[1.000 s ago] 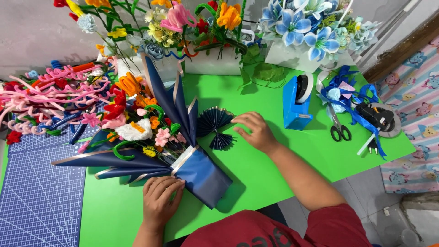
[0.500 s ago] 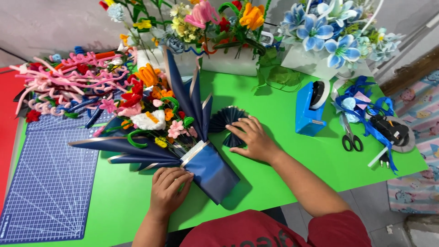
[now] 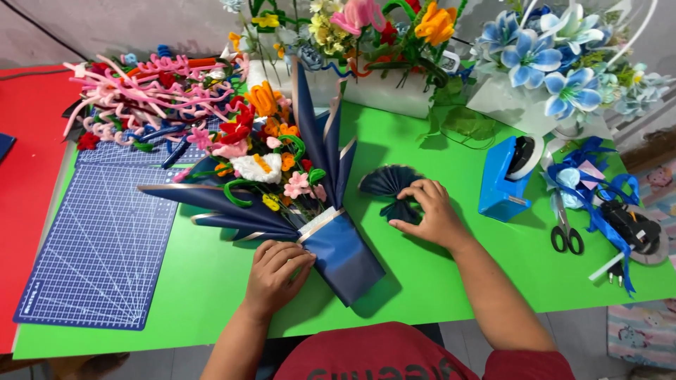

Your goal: Folding decorative blue paper into a fan shape and attaching it to the base of a flower bouquet using tape.

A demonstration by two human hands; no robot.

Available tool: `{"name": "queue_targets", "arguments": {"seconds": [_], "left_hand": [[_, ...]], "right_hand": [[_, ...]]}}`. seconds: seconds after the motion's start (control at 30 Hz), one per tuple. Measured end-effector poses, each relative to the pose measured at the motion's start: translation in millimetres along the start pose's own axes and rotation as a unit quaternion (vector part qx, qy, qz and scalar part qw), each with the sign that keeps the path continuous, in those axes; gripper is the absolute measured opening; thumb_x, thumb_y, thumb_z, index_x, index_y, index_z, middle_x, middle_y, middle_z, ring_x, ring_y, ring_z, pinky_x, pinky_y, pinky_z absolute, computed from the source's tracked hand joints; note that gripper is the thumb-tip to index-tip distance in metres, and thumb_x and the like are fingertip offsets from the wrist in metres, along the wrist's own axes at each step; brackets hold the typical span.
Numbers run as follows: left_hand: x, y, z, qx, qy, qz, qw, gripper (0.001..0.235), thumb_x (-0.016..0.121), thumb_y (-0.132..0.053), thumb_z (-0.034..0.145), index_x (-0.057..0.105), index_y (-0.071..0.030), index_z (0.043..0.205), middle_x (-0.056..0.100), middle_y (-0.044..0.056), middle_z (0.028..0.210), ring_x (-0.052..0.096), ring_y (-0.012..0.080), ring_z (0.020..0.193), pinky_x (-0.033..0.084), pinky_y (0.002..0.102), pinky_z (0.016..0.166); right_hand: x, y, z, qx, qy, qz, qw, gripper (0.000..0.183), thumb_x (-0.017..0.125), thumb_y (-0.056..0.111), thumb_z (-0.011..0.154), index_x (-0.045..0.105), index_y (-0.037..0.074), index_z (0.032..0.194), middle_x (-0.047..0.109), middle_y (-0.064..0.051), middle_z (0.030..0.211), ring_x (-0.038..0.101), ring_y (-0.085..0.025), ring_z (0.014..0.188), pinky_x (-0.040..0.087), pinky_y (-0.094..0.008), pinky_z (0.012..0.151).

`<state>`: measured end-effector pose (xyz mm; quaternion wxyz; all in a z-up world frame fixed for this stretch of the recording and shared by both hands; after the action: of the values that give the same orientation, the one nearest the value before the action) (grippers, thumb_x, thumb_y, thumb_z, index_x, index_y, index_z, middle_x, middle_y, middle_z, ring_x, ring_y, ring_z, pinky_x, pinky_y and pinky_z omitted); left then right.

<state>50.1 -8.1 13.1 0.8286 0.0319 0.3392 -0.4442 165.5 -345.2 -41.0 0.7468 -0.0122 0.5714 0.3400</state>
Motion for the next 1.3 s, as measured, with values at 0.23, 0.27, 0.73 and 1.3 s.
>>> {"name": "queue_targets", "arguments": {"seconds": [0.23,0.27,0.73,1.3], "left_hand": [[10,6,-11,-0.008,-0.067,0.02,0.998,0.008,0.079,-0.018,0.086,0.075,-0.02,0.094,0.073,-0.004,0.092,0.072,0.0182,0.092,0.053,0.038,0.089],[11,6,-12,-0.008,-0.066,0.019,0.998,0.008,0.079,-0.019,0.086,0.075,-0.019,0.094,0.073,-0.003,0.092,0.072,0.0185,0.092,0.053,0.038,0.089],[12,7,-10,-0.01,-0.066,0.017,0.998,0.007,0.079,-0.019,0.086,0.075,-0.019,0.093,0.073,-0.003,0.092,0.072,0.0186,0.09,0.054,0.038,0.087],[5,12,-25,-0.014,-0.131,0.014,0.991,0.018,0.081,-0.029,0.086,0.078,-0.021,0.102,0.076,-0.004,0.096,0.073,0.0201,0.09,0.054,0.039,0.085]], "right_hand": [[-3,15,1,-0.012,-0.005,0.029,1.0,0.057,0.088,0.051,0.074,0.069,0.028,0.122,0.06,0.001,0.106,0.063,-0.023,0.104,0.047,-0.043,0.099],[-4,21,2,-0.024,0.003,0.015,1.0,0.055,0.087,0.05,0.075,0.07,0.028,0.122,0.06,0.001,0.105,0.063,-0.023,0.102,0.047,-0.043,0.098],[-7,22,2,-0.098,-0.081,0.008,0.992,0.023,0.079,0.031,0.088,0.077,0.024,0.11,0.061,0.0,0.09,0.065,-0.022,0.081,0.054,-0.037,0.079],[-46,158,-16,-0.346,-0.246,0.145,0.894,0.016,0.081,0.012,0.084,0.082,0.012,0.1,0.066,-0.005,0.089,0.074,-0.03,0.085,0.06,-0.047,0.076]]}}
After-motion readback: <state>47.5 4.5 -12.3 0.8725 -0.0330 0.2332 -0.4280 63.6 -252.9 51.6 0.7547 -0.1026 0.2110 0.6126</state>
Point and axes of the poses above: each hand's wrist, its own z-axis towards the middle knuckle, its own x-axis out of the palm, y = z × x, the point moved 5 cm from there along z, towards the middle knuckle
